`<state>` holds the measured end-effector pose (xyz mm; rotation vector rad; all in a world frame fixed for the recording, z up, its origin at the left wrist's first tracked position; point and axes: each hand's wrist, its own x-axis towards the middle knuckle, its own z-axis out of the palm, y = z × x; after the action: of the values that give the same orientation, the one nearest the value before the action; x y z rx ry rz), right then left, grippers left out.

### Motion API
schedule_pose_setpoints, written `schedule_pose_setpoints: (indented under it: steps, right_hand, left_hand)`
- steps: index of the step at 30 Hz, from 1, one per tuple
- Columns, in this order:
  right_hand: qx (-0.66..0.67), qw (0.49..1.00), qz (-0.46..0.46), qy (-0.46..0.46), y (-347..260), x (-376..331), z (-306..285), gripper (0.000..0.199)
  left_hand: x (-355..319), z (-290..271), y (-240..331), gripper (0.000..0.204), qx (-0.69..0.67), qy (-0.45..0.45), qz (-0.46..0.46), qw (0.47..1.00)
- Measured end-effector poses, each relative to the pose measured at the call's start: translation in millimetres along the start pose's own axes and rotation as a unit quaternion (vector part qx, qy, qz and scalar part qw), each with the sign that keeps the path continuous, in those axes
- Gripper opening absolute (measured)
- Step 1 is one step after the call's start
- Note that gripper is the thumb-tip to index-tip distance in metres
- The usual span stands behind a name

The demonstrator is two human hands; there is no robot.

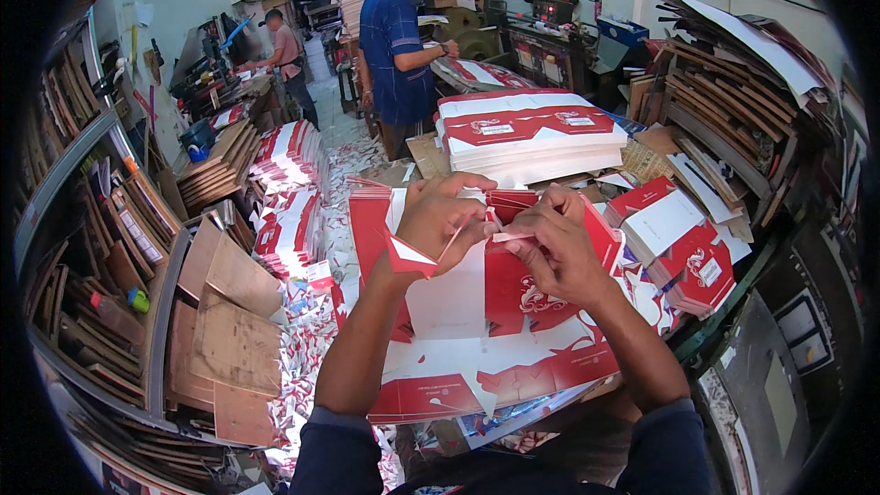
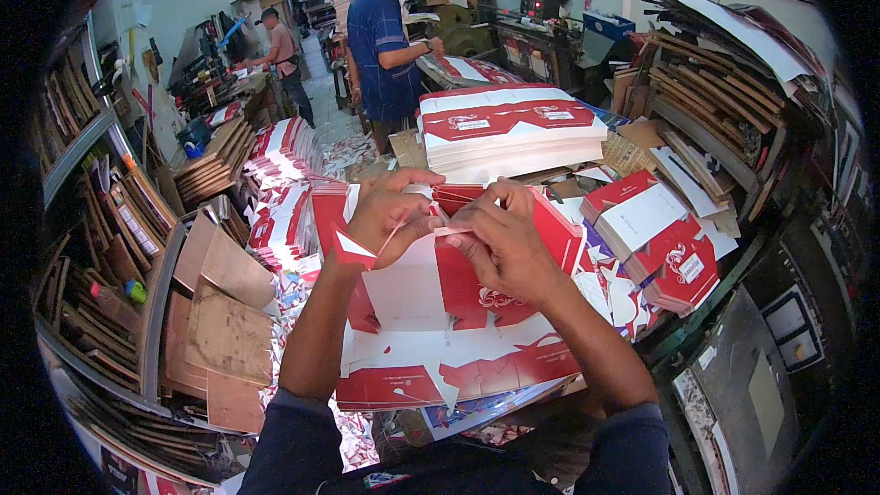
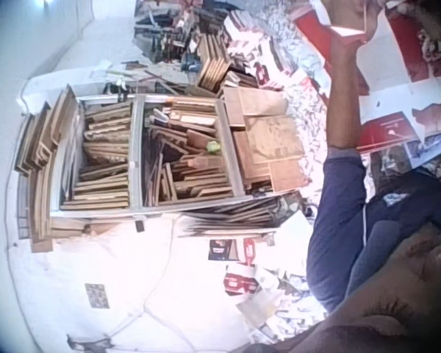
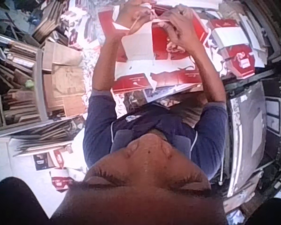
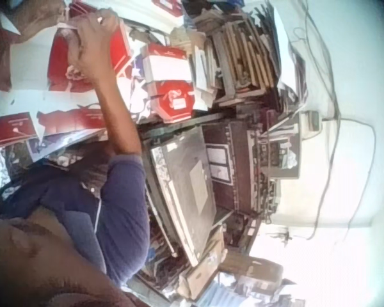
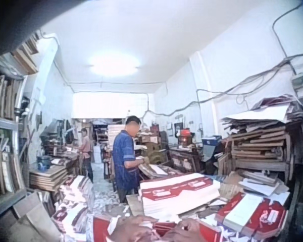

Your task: The person folds and assembles red and white printed cardboard boxes by hand. They repeatedly pick up flat sheets, fold along pre-scored lines, and tuck flaps to form the box structure. A coworker in the background also handles similar materials.

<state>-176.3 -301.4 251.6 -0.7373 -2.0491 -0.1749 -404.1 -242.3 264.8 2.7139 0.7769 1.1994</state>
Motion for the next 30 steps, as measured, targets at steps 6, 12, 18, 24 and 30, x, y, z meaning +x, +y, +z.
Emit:
schedule_pose_setpoints:
  steps: [6,12,18,24,30]
  right_hand:
    - [-0.016,0.999,0.044,0.019,-10,7,0,0.012]
    - [-0.019,1.0,0.017,0.014,-3,5,2,0.015]
    - [-0.011,0.997,0.082,-0.003,-5,16,-6,0.017]
    - [0.057,0.976,0.199,-0.069,-12,43,-23,0.024]
    - [-0.104,0.973,0.14,-0.153,-29,59,-22,0.032]
  left_hand:
    - [-6,6,14,0.011,0.037,0.083,0.026,0.996]
    - [-5,15,11,0.01,0.038,0.099,-0.01,0.994]
    - [-9,12,10,0.011,0.046,0.102,0.003,0.994]
    - [-16,10,11,0.01,0.06,0.096,0.013,0.994]
    - [-15,9,15,0.017,0.116,0.112,0.025,0.987]
